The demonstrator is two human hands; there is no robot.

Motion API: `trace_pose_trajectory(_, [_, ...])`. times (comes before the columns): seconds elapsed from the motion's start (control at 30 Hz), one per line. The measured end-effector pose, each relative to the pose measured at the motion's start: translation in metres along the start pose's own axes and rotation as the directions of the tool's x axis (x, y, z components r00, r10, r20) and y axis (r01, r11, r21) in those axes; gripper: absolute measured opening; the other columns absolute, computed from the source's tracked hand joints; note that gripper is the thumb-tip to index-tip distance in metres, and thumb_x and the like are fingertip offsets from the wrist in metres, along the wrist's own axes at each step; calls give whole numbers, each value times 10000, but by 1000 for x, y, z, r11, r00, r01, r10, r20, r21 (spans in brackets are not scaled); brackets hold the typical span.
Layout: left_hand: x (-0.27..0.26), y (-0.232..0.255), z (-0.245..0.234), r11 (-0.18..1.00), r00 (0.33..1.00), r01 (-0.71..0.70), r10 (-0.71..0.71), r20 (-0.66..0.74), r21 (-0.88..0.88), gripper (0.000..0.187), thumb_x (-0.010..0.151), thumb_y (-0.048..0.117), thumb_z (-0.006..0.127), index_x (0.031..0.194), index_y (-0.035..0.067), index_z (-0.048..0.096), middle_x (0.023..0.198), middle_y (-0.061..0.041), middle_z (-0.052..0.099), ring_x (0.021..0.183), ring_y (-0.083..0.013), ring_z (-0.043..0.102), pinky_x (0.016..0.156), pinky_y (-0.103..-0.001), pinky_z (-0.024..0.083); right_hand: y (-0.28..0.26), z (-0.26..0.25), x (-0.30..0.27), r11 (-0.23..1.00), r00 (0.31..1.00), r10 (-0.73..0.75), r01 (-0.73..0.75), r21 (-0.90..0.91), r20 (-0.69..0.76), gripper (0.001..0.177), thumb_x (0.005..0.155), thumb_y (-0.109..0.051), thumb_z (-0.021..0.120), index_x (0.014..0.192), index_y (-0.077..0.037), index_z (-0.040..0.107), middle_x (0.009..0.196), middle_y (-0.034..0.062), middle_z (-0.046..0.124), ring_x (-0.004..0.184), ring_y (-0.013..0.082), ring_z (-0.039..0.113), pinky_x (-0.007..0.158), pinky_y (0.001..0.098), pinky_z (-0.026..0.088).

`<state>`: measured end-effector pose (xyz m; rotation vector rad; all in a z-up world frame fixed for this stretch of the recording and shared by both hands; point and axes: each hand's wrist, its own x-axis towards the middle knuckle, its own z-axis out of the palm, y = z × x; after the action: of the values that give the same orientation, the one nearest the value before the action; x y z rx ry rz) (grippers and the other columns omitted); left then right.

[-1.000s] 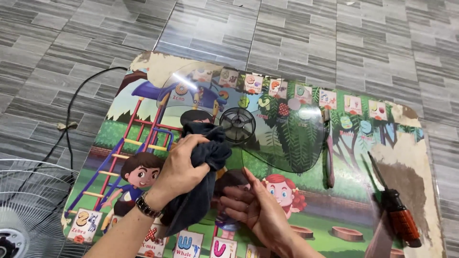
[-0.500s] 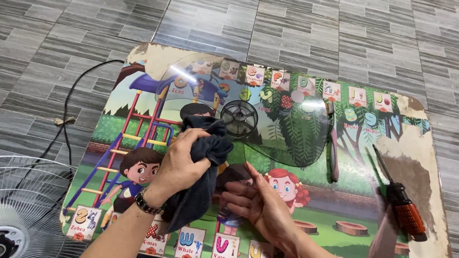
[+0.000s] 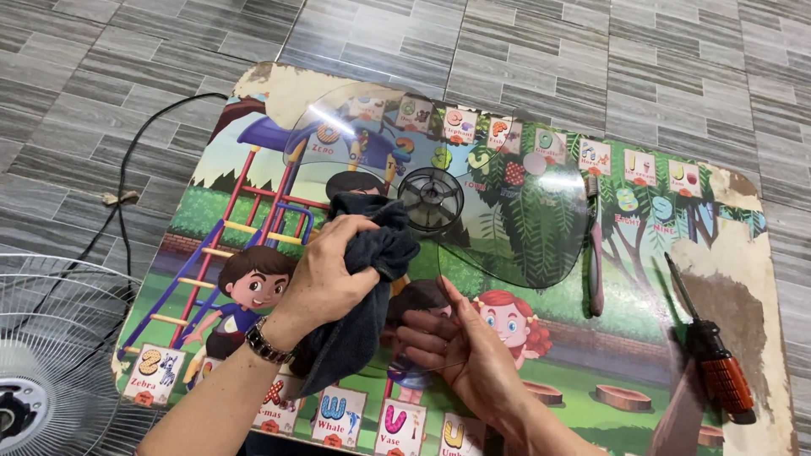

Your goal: Cleaning fan blades and hub using a toothbrush and a cloth

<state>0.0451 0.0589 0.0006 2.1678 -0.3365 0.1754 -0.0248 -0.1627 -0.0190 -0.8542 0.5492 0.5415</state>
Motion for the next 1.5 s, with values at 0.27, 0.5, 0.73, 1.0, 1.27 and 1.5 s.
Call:
trace_pose_trajectory(0.27, [-2,-1,1,1000,1000,-24,24,-18,-12,436,690,73,647,1125,46,641,1099,-91,706,1000,-275,671,893,-363,524,3,-3,1,1000,1000,-20,20,7,21,663,973,-449,429,1597,-229,390,1258,306,653,1063,390,672,835,449,549])
trace_pose_trajectory(0.5, [-22,17,8,996,995,-92,92,45,-2,437,668,49,657,1104,57,637,1111,-89,687,1000,-272,656,899,-366,533,9,-10,7,997,992,-77,77,3,100,679,967,-444,469,1589,-188,380,1203,293,644,1032,410,683,827,454,568])
trace_pose_trajectory(0.73, [-46,60,22,958,939,-260,280,199,-120,447,658,25,625,1103,16,597,1276,-172,631,1198,-355,571,1030,-428,465,5,3,-6,995,993,-75,81,61,-96,425,1045,-309,483,1312,-9,624,1161,149,663,937,209,579,814,351,468])
trace_pose_trajectory(1.0, [-12,37,16,965,942,-226,251,220,-135,452,637,14,609,1089,33,615,1267,-134,659,1169,-326,598,1002,-414,494,6,-2,1,994,996,-87,86,73,17,401,1047,-326,455,1305,-48,584,1154,209,672,942,330,658,813,463,555])
trace_pose_trajectory(1.27, [6,19,10,979,966,-167,186,180,-113,435,646,10,600,1079,37,625,1181,-96,693,1074,-300,632,929,-385,531,6,-5,2,997,994,-69,67,35,87,565,1003,-413,395,1506,-163,455,1303,328,665,1081,448,684,828,457,551])
trace_pose_trajectory(1.5, [14,3,6,992,977,-108,118,180,-62,412,659,16,621,1065,75,643,1128,-60,726,1012,-269,665,883,-365,545,1,2,-3,1000,999,-21,21,-12,-32,653,990,-424,363,1610,-219,362,1308,334,631,1096,430,654,893,503,544])
